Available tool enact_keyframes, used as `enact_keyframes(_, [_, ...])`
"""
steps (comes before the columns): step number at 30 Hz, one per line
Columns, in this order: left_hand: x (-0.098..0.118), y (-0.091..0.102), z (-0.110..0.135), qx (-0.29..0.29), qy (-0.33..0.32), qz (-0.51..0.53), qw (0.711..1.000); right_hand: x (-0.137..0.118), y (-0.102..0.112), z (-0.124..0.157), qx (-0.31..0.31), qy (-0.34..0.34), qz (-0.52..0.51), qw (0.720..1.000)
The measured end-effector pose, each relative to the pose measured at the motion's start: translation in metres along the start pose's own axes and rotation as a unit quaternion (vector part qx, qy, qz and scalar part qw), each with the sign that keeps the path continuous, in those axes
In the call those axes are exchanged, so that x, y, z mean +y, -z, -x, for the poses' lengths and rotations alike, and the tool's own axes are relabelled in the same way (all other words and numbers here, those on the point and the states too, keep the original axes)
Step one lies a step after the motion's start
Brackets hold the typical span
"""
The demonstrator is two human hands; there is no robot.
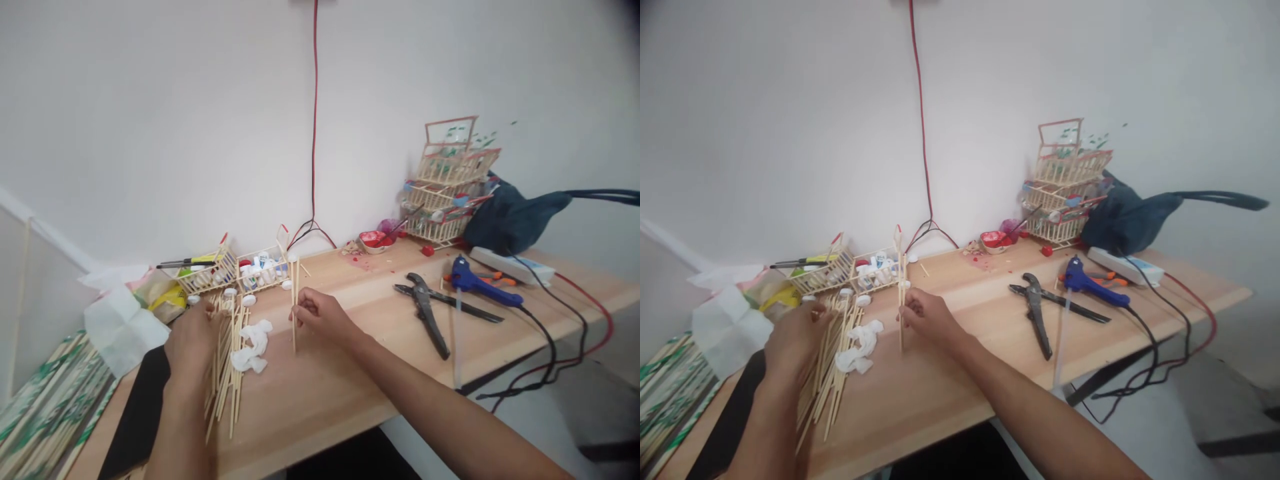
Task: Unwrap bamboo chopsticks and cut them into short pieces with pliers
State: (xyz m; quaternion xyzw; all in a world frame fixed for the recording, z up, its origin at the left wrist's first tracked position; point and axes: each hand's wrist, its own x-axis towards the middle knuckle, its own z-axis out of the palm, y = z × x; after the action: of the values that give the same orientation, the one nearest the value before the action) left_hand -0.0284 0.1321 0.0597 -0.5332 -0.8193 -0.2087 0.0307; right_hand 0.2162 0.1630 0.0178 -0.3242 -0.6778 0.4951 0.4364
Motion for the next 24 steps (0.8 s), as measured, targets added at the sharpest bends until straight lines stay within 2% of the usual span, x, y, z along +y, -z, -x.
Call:
enact_keyframes(2, [0.016,0.002,0.007,0.052,-0.046,0.119,0.990,-0.003,0.002,0.000,0.024,0.047,0.048,0.997])
enact_keyframes(3, [0.027,0.001,0.011,0.053,-0.077,0.203,0.975,-0.004,0.002,0.001,0.032,0.068,0.075,0.994])
enact_keyframes(4, [0.038,-0.001,0.014,0.028,-0.102,0.291,0.951,-0.005,0.002,0.001,0.038,0.087,0.103,0.990])
enact_keyframes(6, [0.060,-0.007,0.022,-0.060,-0.141,0.418,0.895,-0.004,0.002,0.002,0.042,0.127,0.155,0.979])
enact_keyframes(8, [0.079,-0.013,0.028,-0.115,-0.180,0.468,0.857,-0.002,0.001,0.002,0.044,0.162,0.195,0.966])
enact_keyframes(9, [0.086,-0.014,0.030,-0.120,-0.204,0.471,0.850,-0.001,0.000,0.002,0.048,0.176,0.209,0.961])
enact_keyframes(13, [0.103,-0.007,0.031,-0.068,-0.262,0.436,0.858,0.000,0.003,0.000,0.070,0.201,0.213,0.953])
enact_keyframes(17, [0.108,-0.004,0.027,-0.088,-0.278,0.424,0.857,-0.002,0.009,-0.003,0.075,0.208,0.208,0.953])
enact_keyframes(24, [0.101,-0.021,0.029,-0.084,-0.282,0.438,0.849,-0.001,0.011,-0.005,0.024,0.135,0.249,0.959])
